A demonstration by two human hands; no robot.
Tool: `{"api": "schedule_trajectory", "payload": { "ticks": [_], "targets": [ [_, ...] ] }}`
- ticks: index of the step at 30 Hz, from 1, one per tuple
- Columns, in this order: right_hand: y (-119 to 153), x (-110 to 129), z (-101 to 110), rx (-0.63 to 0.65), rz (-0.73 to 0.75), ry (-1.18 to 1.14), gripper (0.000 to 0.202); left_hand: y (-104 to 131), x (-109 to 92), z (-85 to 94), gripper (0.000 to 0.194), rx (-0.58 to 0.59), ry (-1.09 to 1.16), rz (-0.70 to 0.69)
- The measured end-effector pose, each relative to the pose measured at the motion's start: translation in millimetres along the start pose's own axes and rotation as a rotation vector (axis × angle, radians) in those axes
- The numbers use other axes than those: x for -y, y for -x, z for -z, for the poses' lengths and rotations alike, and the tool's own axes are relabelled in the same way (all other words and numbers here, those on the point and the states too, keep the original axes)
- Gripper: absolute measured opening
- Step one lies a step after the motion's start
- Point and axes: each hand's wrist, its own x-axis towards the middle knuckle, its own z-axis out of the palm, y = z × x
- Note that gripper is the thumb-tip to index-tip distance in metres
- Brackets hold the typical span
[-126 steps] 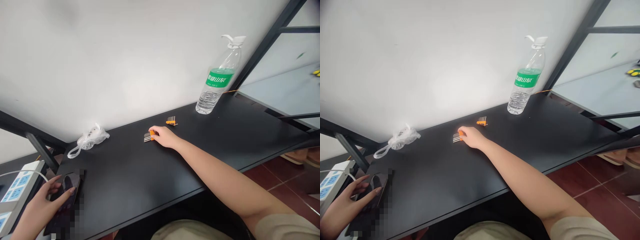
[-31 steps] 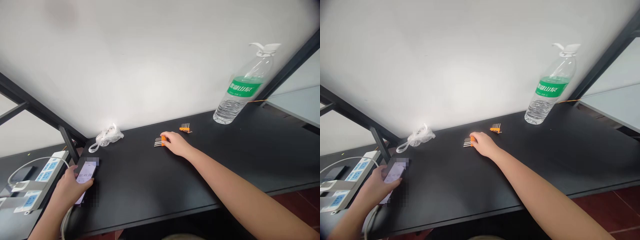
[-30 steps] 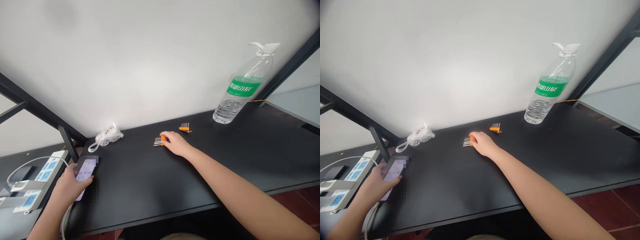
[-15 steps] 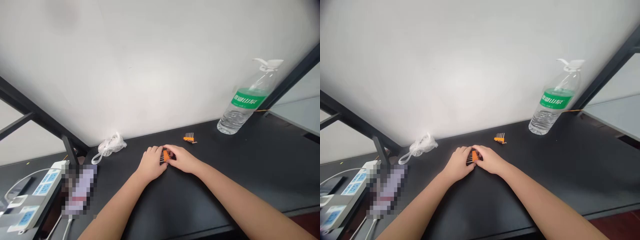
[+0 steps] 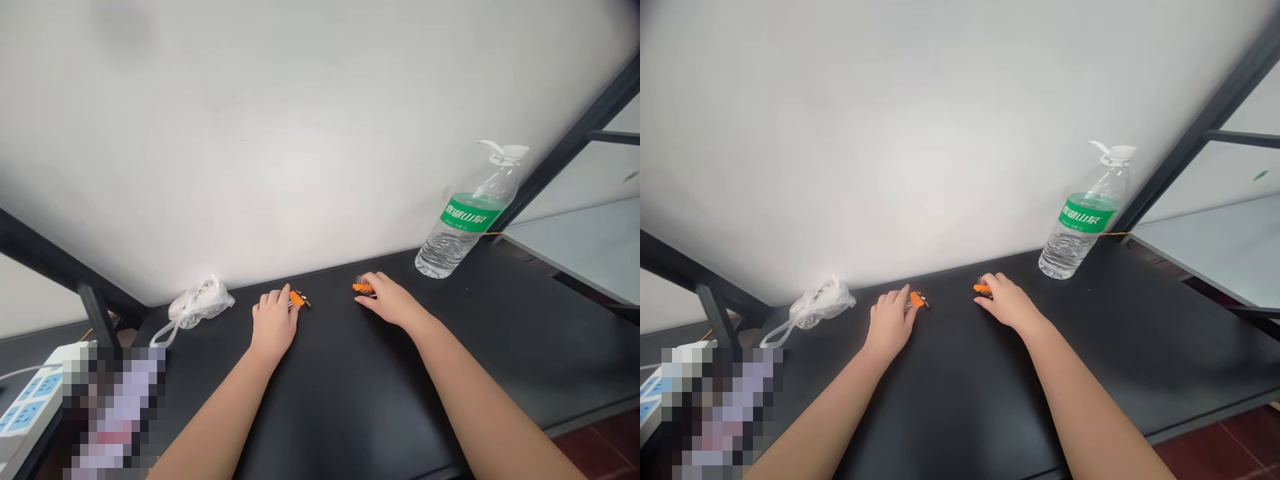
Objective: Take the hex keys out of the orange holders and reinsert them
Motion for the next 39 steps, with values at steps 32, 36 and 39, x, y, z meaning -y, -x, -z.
{"api": "schedule_trajectory", "payload": {
  "ticks": [32, 36, 39],
  "targets": [
    [32, 109, -39, 0.281, 0.017, -1.139, 0.029, 29, -13, -2.3, 0.053, -0.074, 0.544, -0.213],
    [34, 106, -35, 0.264, 0.169, -0.833, 0.032, 29, -11, 0.9, 0.053, -0.086, 0.475, -0.249],
    [35, 106, -30, 0.203, 0.268, -0.645, 0.032, 29, -10, 2.2, 0.056, -0.067, 0.483, -0.262]
  ]
}}
